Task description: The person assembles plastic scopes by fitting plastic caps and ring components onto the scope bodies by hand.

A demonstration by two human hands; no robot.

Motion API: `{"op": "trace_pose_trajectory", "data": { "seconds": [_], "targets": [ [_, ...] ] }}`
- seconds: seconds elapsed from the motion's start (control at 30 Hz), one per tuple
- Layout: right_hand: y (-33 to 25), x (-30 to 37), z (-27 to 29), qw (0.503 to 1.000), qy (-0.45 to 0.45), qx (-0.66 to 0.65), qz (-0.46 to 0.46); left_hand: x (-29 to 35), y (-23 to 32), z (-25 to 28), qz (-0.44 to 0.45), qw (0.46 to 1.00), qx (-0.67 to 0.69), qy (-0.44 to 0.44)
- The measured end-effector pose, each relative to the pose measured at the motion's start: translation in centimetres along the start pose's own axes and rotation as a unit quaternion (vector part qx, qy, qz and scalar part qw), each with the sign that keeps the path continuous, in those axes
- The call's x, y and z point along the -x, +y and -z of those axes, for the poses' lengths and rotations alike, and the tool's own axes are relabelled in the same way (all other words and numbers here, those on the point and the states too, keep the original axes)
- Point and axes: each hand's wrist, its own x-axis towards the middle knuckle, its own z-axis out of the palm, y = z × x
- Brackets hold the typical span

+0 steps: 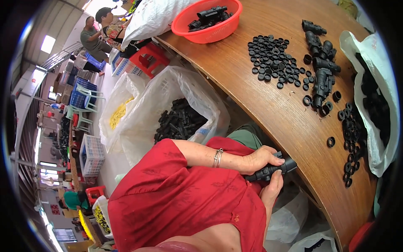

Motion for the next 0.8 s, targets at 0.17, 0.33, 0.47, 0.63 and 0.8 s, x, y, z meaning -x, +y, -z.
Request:
{"op": "trace_pose_trajectory", "data": {
  "seconds": [0.17,0.33,0.47,0.63,0.8],
  "targets": [
    [-1.8,0.9,0.4,0.996,0.024,-0.042,-0.073,0.4,-0.1,-1.5,0.047,0.998,-0.016,0.044],
    [-1.3,0.9,1.8,0.997,0.035,-0.048,-0.05,0.0,0.2,-1.8,0.009,1.0,0.013,-0.016],
    [-1.2,-1.2,0.5,0.998,-0.043,-0.032,-0.018,-0.4,2.1,0.7,0.108,0.988,0.099,-0.041],
    [-2.1,0.8,0.6,0.996,-0.071,0.029,-0.04,1.7,3.5,0.3,0.148,0.979,0.05,-0.132],
    [-1.2,-0.3,0.2,0.993,-0.057,0.062,-0.083,0.7,2.2,1.1,0.093,0.995,-0.017,-0.038]
  ]
}}
